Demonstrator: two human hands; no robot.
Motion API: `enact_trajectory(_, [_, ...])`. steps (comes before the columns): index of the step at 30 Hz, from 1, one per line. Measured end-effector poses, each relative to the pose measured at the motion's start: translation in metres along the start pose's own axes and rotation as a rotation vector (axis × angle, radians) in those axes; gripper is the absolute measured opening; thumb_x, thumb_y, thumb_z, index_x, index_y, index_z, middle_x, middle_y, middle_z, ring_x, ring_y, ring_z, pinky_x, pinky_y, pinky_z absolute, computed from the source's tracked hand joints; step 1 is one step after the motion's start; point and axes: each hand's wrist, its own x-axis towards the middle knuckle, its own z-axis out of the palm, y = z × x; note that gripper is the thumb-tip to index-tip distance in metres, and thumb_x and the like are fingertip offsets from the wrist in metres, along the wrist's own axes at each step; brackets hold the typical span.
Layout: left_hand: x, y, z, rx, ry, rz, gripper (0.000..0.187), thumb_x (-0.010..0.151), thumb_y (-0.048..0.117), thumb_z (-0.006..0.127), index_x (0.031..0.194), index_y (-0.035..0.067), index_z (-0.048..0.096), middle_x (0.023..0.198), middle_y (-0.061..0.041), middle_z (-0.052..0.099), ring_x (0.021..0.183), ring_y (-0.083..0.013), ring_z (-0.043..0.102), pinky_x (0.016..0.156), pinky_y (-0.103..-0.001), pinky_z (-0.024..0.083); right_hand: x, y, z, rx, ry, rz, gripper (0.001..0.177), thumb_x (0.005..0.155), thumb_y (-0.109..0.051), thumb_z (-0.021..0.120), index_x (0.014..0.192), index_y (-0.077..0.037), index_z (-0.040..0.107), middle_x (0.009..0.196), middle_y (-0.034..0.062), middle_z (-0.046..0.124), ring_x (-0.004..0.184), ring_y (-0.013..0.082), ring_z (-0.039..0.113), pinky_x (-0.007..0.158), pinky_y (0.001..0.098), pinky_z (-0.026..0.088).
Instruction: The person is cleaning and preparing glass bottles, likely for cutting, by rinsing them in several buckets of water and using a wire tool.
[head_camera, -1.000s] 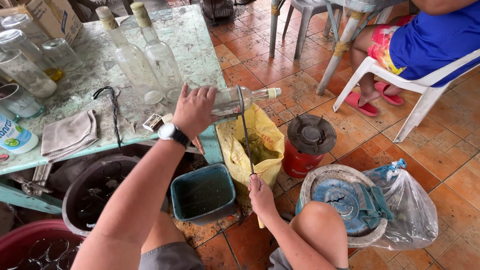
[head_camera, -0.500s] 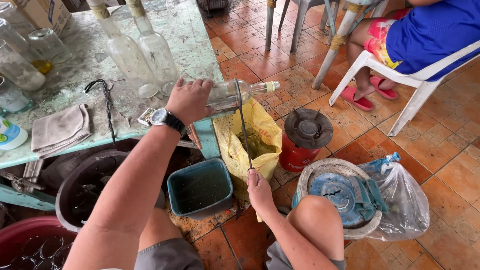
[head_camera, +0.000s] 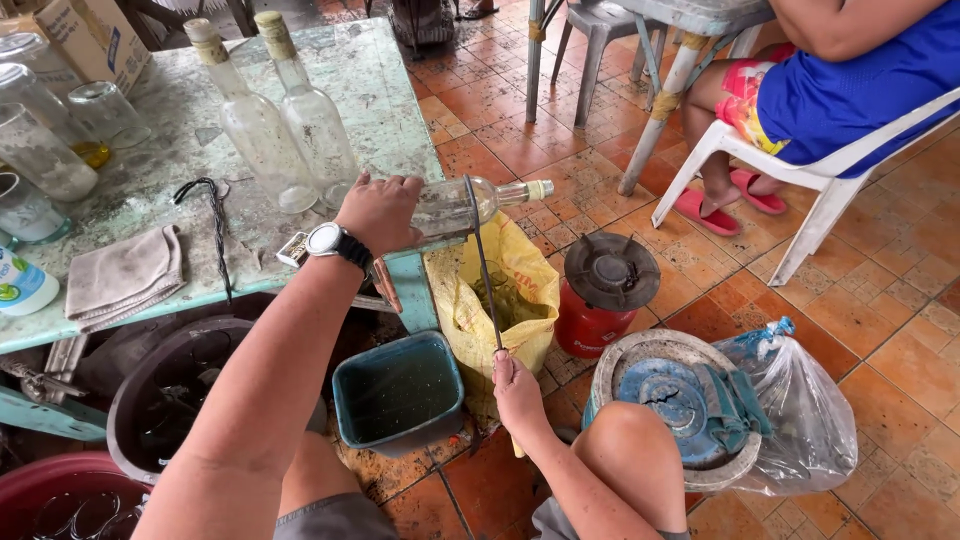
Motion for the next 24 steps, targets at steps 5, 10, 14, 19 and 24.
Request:
enact_trajectory(5, [-0.029,0.018,0.024,0.217,0.545,0.012,0.097,0.052,0.040,0.097,0.133,0.008,0.055,0.108,-0.013,0.066,0.105,-0.0319,0.067,0.114,-0.063,0.035,-0.004,-0.002,-0.003,0.030,-0.019,-0.002,0.055,0.106,-0.054,0.032,0.076,-0.015,0.056,0.058,0.0077,0.061,0.059,0.0242,0.062,0.060,0.0383,0.052])
enact_trajectory(10, [-0.042,0.036,-0.003,0.221,0.228,-0.092,0.085,0.086,0.019,0.065,0.162,0.012,0.027,0.145,-0.013,0.050,0.136,-0.0326,0.045,0.127,-0.060,0.015,-0.026,-0.047,-0.021,0.055,-0.124,0.044,0.048,0.110,-0.052,0.028,0.079,-0.018,0.038,0.060,-0.0028,0.033,0.051,0.0130,0.029,0.053,0.0334,0.027])
enact_trajectory(14, [-0.039,0.033,-0.046,-0.028,0.111,-0.071,0.065,0.082,0.043,0.080,0.132,0.015,0.052,0.122,-0.011,0.067,0.114,-0.0324,0.066,0.121,-0.070,0.025,-0.022,-0.037,-0.020,0.010,-0.124,0.008,0.049,0.109,-0.053,0.026,0.077,-0.018,0.038,0.060,-0.0032,0.034,0.052,0.0132,0.031,0.055,0.0338,0.029])
enact_trajectory(19, [-0.018,0.019,-0.046,-0.076,-0.077,-0.102,0.084,0.086,0.045,0.074,0.155,0.016,0.035,0.134,-0.011,0.062,0.122,-0.0343,0.062,0.122,-0.072,0.017,-0.013,-0.031,-0.014,-0.004,-0.089,0.011,0.049,0.109,-0.052,0.028,0.076,-0.018,0.039,0.061,-0.0026,0.037,0.053,0.0145,0.034,0.057,0.0353,0.030])
enact_trajectory(24, [-0.037,0.035,-0.021,0.041,0.135,-0.134,0.073,0.083,0.046,0.078,0.142,0.016,0.048,0.135,-0.007,0.063,0.122,-0.0283,0.062,0.122,-0.067,0.023,-0.021,-0.043,-0.019,0.031,-0.120,-0.004,0.050,0.110,-0.050,0.026,0.074,-0.018,0.037,0.058,-0.0026,0.031,0.050,0.0142,0.028,0.054,0.0352,0.027])
